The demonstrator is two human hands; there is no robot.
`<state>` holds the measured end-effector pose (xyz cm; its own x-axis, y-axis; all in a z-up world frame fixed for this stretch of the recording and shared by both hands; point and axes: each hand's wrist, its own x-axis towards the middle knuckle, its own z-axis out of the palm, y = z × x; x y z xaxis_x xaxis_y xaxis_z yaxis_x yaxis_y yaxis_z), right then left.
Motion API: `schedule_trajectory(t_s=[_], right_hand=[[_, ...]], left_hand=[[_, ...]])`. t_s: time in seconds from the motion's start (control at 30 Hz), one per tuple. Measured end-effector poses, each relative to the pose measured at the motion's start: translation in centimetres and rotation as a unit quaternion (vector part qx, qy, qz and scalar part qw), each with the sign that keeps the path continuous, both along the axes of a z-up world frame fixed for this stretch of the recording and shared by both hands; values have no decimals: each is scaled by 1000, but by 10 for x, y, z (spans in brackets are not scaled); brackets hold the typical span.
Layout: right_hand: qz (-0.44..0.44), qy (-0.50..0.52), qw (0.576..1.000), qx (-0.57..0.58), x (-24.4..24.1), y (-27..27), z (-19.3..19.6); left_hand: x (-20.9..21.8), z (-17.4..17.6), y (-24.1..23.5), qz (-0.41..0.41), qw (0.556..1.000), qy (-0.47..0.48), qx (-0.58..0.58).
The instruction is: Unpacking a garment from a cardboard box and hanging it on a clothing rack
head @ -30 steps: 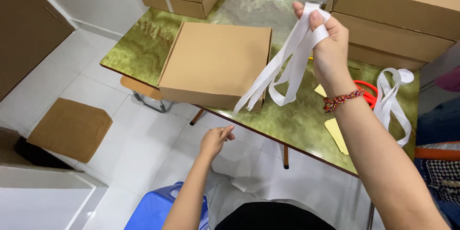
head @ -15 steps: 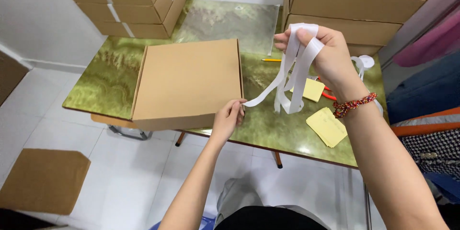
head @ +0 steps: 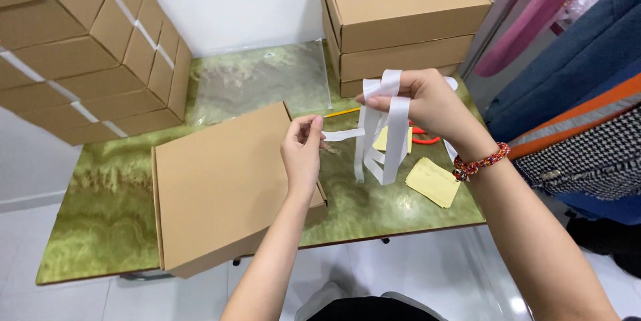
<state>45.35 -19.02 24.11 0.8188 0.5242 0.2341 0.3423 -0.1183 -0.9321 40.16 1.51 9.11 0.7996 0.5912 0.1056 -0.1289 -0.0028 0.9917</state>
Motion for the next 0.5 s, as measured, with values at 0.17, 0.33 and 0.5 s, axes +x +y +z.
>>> schedule_trajectory(t_s=[0.17, 0.33, 0.5], right_hand=[[-48, 16, 999, -17, -11, -8, 16], [-103, 28, 994, 9, -10, -26, 15], [-112, 57, 992, -7, -10, -41, -4]], left_hand=[[17, 21, -7, -13, 997, -46, -58], [21, 38, -26, -144, 982, -56, -104], [32, 45, -67, -397, 903, -157, -36]])
